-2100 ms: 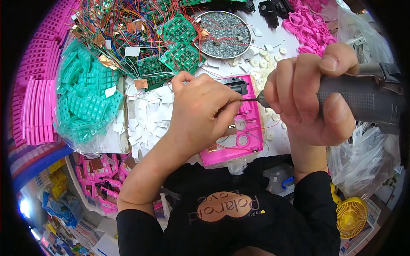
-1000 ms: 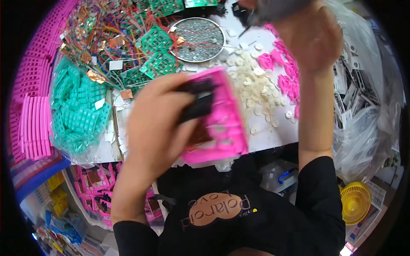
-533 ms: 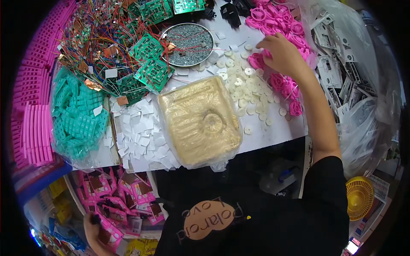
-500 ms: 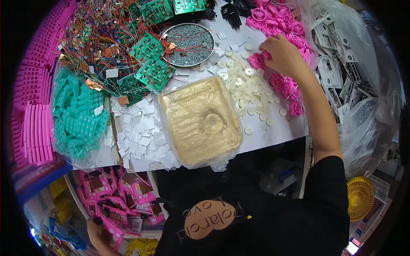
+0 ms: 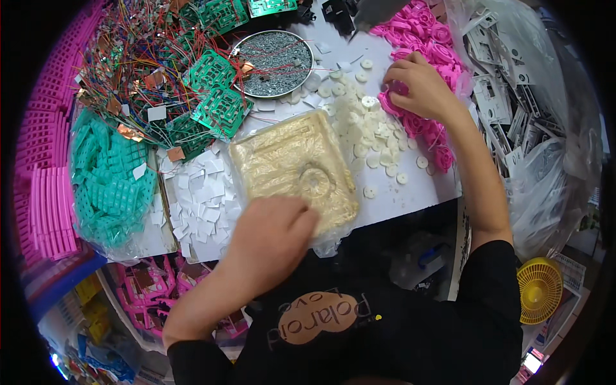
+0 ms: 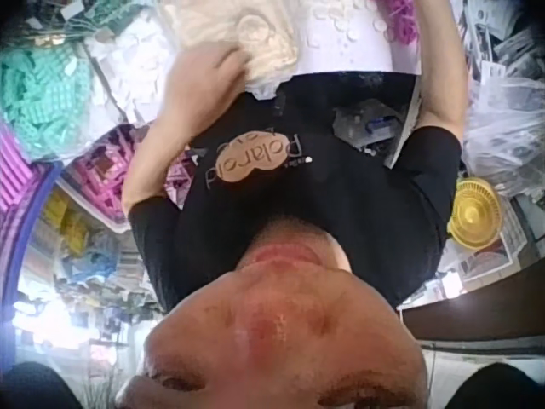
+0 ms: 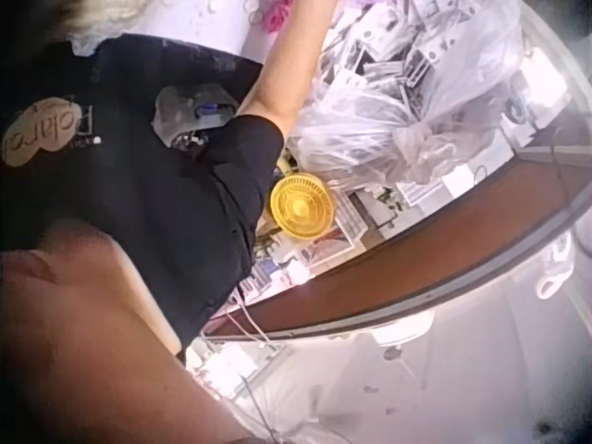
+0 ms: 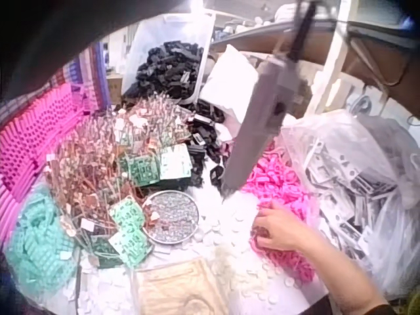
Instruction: Assembling a toy calculator by inserting a circuit board, connecting wires, and using an electric screwdriver to fasten components.
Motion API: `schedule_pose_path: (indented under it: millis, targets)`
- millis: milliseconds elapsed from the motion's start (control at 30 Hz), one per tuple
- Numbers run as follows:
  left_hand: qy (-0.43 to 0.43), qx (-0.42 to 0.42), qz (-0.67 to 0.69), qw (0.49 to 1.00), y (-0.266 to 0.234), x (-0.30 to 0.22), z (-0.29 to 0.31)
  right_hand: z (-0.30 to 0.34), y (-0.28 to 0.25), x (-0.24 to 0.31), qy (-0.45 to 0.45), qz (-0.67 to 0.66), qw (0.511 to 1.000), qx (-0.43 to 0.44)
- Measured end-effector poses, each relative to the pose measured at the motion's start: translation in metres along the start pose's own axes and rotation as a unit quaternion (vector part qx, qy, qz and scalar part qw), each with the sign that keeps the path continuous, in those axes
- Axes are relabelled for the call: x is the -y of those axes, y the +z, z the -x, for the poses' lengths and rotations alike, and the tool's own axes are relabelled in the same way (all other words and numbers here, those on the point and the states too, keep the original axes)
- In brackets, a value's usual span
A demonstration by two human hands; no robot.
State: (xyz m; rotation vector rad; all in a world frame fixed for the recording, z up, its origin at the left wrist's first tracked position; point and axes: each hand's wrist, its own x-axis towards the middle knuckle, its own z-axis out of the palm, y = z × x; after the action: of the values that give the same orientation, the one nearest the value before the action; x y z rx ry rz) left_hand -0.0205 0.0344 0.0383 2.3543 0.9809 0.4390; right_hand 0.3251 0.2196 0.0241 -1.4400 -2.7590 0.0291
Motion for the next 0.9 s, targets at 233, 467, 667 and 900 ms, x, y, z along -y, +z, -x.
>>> schedule_pose_path:
  millis: [233, 467, 667, 900]
  targets:
    - [0.088, -0.029, -0.112, 0.989, 0.043, 0.016, 0.007, 0.008, -0.015, 0.007, 0.016, -0.041, 0.984, -0.175]
    - [0.087, -0.076, 0.030, 0.993, 0.031, 0.019, 0.016, 0.030, -0.007, 0.153, -0.081, -0.191, 0.976, -0.067]
    - [0.015, -0.070, -0.015, 0.997, 0.028, 0.014, 0.010, 0.032, 0.011, 0.176, -0.069, -0.090, 0.992, -0.061]
    - [0.003, -0.002, -0.112, 0.994, 0.039, 0.016, 0.020, 0.026, -0.006, 0.174, -0.104, -0.141, 0.982, -0.072]
